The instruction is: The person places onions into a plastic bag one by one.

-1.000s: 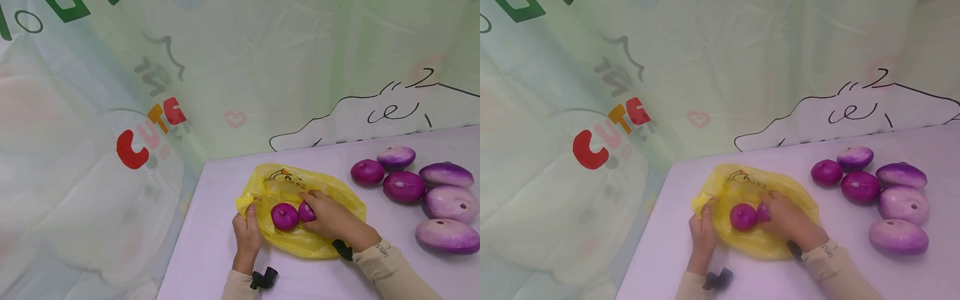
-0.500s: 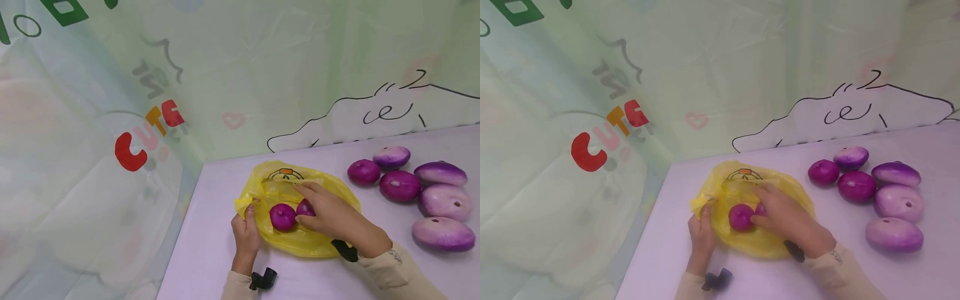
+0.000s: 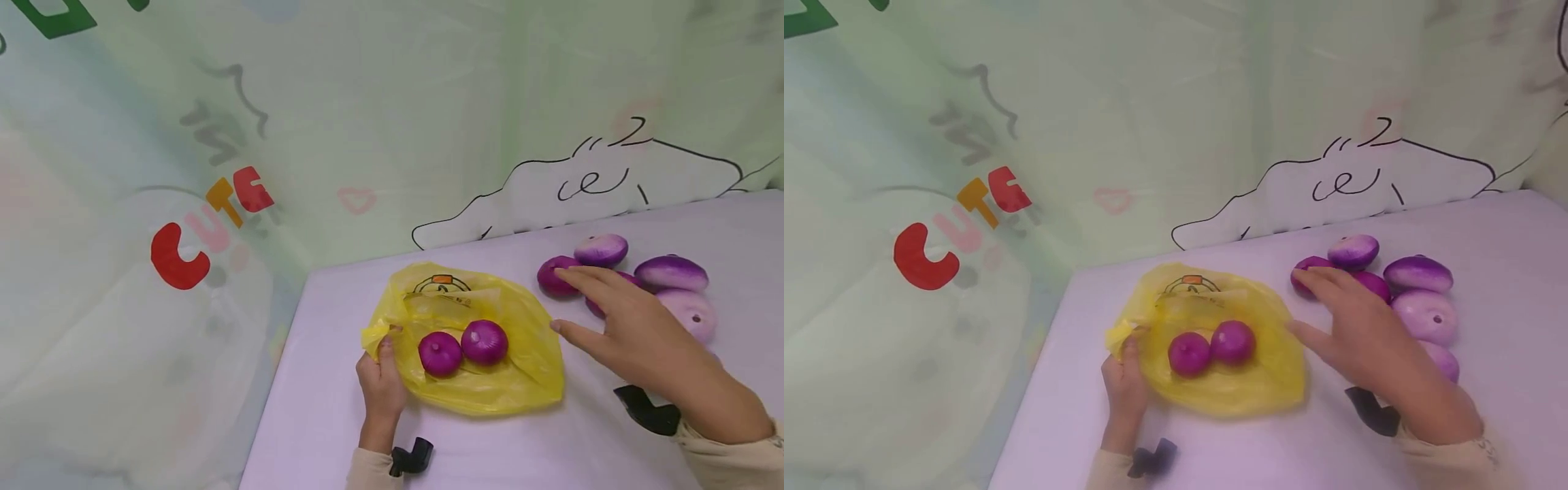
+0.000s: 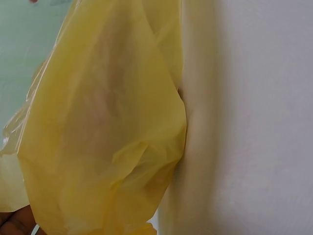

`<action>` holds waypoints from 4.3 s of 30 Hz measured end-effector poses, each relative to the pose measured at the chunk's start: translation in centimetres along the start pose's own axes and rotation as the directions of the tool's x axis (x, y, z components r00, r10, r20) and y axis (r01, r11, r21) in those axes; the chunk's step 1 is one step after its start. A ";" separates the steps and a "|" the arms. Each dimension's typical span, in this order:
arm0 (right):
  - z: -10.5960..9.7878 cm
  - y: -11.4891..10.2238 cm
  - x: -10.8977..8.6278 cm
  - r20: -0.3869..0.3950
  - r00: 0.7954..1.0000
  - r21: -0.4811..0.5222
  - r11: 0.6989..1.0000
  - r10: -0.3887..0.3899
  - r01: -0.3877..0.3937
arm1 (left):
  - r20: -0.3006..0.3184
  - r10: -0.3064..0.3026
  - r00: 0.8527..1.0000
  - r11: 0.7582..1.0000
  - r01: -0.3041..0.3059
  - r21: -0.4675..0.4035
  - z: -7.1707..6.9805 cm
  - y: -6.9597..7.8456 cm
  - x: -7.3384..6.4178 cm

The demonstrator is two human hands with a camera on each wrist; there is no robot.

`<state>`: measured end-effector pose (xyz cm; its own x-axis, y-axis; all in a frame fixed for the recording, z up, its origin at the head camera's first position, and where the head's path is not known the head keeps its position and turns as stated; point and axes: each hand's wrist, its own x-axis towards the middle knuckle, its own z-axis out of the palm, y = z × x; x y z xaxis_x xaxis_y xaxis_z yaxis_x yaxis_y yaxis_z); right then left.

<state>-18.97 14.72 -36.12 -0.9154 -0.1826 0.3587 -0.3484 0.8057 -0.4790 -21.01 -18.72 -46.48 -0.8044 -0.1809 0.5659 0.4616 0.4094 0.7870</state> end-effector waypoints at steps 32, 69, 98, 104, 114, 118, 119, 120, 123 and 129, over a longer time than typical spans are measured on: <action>0.7 9.1 -7.5 0.083 0.933 -0.103 0.934 0.350 -0.341 | 0.029 -0.013 0.999 0.999 0.014 -0.047 -0.2 0.3 -0.3; 0.9 6.6 -6.7 0.019 0.949 -0.087 0.946 0.314 -0.311 | 0.031 -0.034 0.999 0.999 0.035 -0.025 -0.1 0.6 -0.2; -0.4 2.6 -4.0 -0.066 0.977 -0.003 0.979 0.203 -0.203 | 0.058 -0.063 0.996 0.995 0.067 -0.071 -0.1 0.9 0.0; -0.4 1.8 -3.7 -0.073 0.981 0.005 0.984 0.180 -0.180 | 0.061 -0.053 0.997 0.995 0.058 -0.075 -0.1 0.7 0.0; -0.5 1.0 -3.0 -0.095 0.983 0.037 0.988 0.154 -0.151 | 0.057 -0.037 0.998 0.997 0.041 -0.068 -0.1 0.5 0.0; -0.6 0.6 -2.7 -0.092 0.984 0.044 0.988 0.153 -0.150 | 0.053 -0.032 0.998 0.997 0.035 -0.072 -0.1 0.6 0.1; -0.6 0.5 -2.6 -0.090 0.984 0.042 0.988 0.153 -0.150 | 0.051 -0.032 0.998 0.997 0.036 -0.072 -0.2 0.6 0.0; -0.7 0.4 -2.5 -0.088 0.984 0.038 0.988 0.153 -0.151 | 0.052 -0.036 0.998 0.997 0.040 -0.072 -0.2 0.6 0.1; -0.7 0.1 -2.2 -0.081 0.985 0.028 0.988 0.155 -0.153 | 0.052 -0.037 0.998 0.997 0.040 -0.070 -0.2 0.6 0.1; -0.7 -0.3 -1.8 -0.063 0.986 0.001 0.987 0.157 -0.158 | 0.049 -0.023 0.999 0.998 0.026 -0.064 -0.2 0.5 0.1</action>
<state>-17.05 15.20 -36.02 -0.9442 -0.0175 0.3288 -0.1998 0.8242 -0.5300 -20.75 -18.72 -45.96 -0.8321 -0.1462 0.5350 0.4635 0.3466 0.8155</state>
